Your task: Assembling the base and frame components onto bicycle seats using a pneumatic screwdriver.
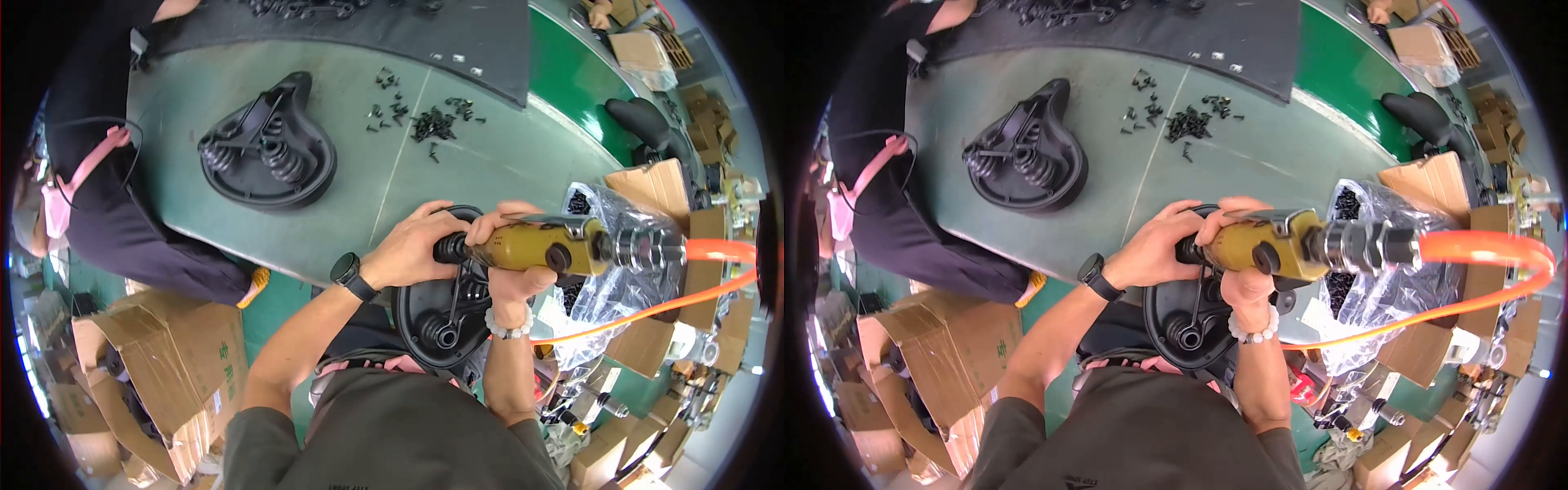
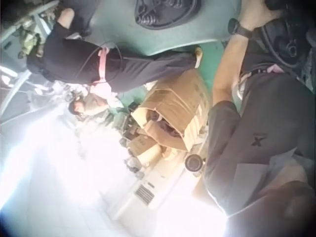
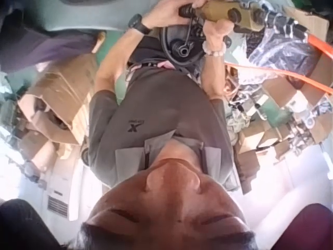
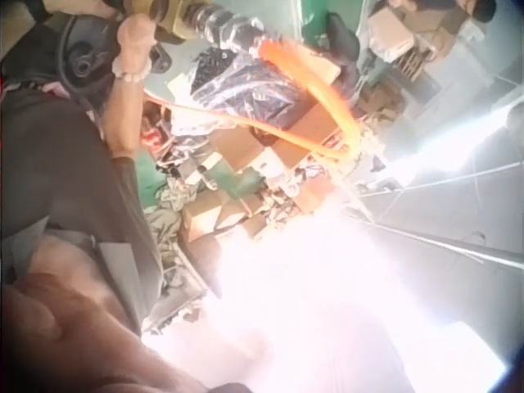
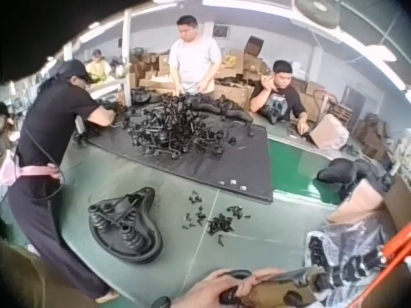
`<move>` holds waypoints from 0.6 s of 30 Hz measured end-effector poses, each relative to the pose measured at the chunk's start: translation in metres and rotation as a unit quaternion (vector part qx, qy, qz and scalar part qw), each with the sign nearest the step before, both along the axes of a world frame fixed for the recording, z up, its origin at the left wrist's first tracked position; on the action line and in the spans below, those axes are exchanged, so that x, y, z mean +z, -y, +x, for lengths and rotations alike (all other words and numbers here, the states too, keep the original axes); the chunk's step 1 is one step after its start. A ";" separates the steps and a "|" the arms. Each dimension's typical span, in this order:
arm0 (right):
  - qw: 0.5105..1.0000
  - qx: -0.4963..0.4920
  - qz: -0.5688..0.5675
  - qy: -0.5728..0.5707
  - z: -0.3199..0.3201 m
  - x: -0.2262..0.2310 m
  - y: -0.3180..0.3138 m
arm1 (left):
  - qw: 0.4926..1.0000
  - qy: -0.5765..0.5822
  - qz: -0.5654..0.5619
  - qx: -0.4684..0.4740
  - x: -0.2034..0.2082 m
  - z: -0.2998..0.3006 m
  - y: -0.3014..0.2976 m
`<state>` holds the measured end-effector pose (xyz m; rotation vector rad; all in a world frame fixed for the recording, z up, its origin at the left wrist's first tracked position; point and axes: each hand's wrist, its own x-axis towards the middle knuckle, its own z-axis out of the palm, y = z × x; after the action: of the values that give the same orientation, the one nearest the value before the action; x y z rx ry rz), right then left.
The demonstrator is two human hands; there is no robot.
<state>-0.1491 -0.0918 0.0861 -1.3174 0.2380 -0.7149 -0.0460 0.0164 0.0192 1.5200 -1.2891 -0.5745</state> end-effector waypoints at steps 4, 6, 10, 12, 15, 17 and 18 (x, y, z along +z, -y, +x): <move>0.983 -0.049 0.012 0.176 -0.046 0.043 0.008 | 0.999 0.015 -0.014 0.040 0.002 -0.006 0.007; 0.968 -0.204 -0.034 0.143 -0.076 0.062 0.005 | 0.995 0.007 0.021 0.099 0.007 -0.005 0.007; 0.945 -0.270 0.040 0.182 -0.126 0.066 0.004 | 0.963 0.004 -0.014 0.267 0.004 0.005 0.092; 0.939 -0.298 0.038 0.170 -0.125 0.067 0.000 | 0.942 -0.107 -0.057 0.314 0.003 0.020 0.164; 0.951 -0.230 0.115 0.173 -0.136 0.052 0.002 | 0.925 -0.184 -0.086 0.320 0.013 0.042 0.257; 0.951 -0.236 0.117 0.161 -0.148 0.046 0.006 | 0.959 -0.163 -0.014 0.233 0.000 0.055 0.280; 0.951 -0.251 0.115 0.141 -0.157 0.044 0.010 | 0.969 0.011 0.002 0.245 -0.001 0.044 0.277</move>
<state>-0.3062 -0.1013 0.1300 -0.9200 0.4190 -1.2559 -0.0022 -0.2606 0.0183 1.7706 -0.8767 -0.2379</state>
